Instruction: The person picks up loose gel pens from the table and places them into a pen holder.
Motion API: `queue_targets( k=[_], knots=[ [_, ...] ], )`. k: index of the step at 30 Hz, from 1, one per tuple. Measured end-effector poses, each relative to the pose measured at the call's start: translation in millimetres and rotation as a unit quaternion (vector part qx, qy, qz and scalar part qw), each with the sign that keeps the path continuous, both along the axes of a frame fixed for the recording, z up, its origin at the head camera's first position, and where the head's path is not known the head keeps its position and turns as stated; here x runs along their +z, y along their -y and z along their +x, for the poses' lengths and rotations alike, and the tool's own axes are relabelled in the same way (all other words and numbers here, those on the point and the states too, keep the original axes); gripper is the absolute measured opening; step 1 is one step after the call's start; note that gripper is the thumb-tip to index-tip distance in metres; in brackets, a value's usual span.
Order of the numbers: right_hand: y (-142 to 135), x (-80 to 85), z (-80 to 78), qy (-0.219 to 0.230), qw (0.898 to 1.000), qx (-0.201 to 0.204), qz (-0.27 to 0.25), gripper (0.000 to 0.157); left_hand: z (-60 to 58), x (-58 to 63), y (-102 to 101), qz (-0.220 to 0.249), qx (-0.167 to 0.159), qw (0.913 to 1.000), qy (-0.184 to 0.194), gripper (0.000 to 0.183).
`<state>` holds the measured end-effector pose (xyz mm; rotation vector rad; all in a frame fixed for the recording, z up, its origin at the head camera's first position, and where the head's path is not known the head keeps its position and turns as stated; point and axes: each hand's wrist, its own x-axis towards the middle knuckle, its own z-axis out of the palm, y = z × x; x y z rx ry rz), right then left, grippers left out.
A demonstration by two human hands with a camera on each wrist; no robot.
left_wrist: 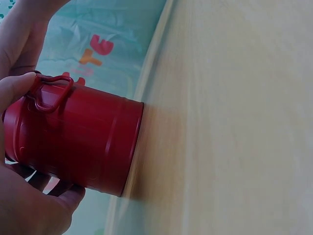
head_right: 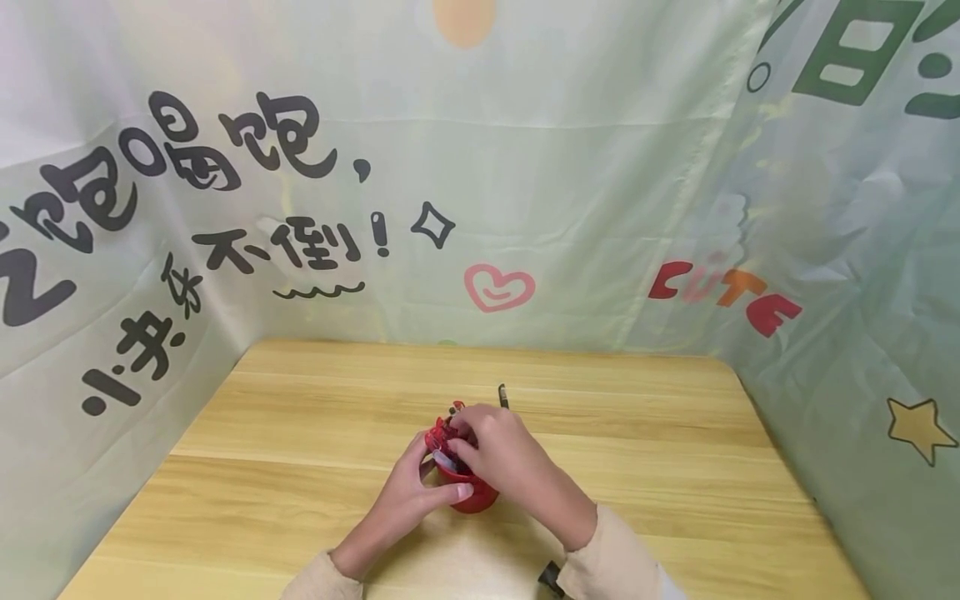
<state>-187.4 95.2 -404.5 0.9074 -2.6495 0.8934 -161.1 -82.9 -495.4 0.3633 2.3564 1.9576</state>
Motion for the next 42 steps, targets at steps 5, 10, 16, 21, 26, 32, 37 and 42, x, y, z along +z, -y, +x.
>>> queue_targets(
  k=[5,10,16,21,26,32,37,42],
  knots=[
    [-7.9,8.7,-6.1,-0.036,0.998,-0.043,-0.039,0.02,-0.6,0.3,-0.5,-0.005,0.003,1.0,0.001,0.078],
    [-17.2,15.6,-19.8,-0.017,0.994,-0.092,-0.049,0.03,-1.4,0.2,0.0,-0.011,0.005,0.9999,0.001,0.078],
    [-29.2,12.5,-42.5,0.045,0.989,-0.124,-0.061,0.036,-0.9,1.2,-0.5,-0.011,0.006,0.9999,0.007,0.078],
    [-36.0,0.3,-60.5,0.073,0.986,-0.141,-0.055,0.039,-0.8,0.4,-0.7,-0.01,0.008,0.9999,0.004,0.078],
    [-38.6,-16.7,-77.8,0.095,0.982,-0.162,-0.034,0.04,-1.8,-0.2,-0.6,-0.013,0.008,0.9999,-0.001,0.079],
    [-37.7,-38.1,-93.4,0.118,0.977,-0.177,-0.018,0.039,-1.0,0.6,-0.2,-0.015,0.01,0.9998,0.003,0.078],
    [-36.3,-48.7,-103.4,0.127,0.973,-0.195,0.012,0.04,-0.9,0.8,-0.7,-0.01,0.008,0.9999,0.006,0.077],
    [-33.7,-54.7,-113.2,0.155,0.966,-0.205,0.041,0.041,-1.2,1.0,-0.9,-0.005,0.007,0.9999,0.006,0.078]
  ],
)
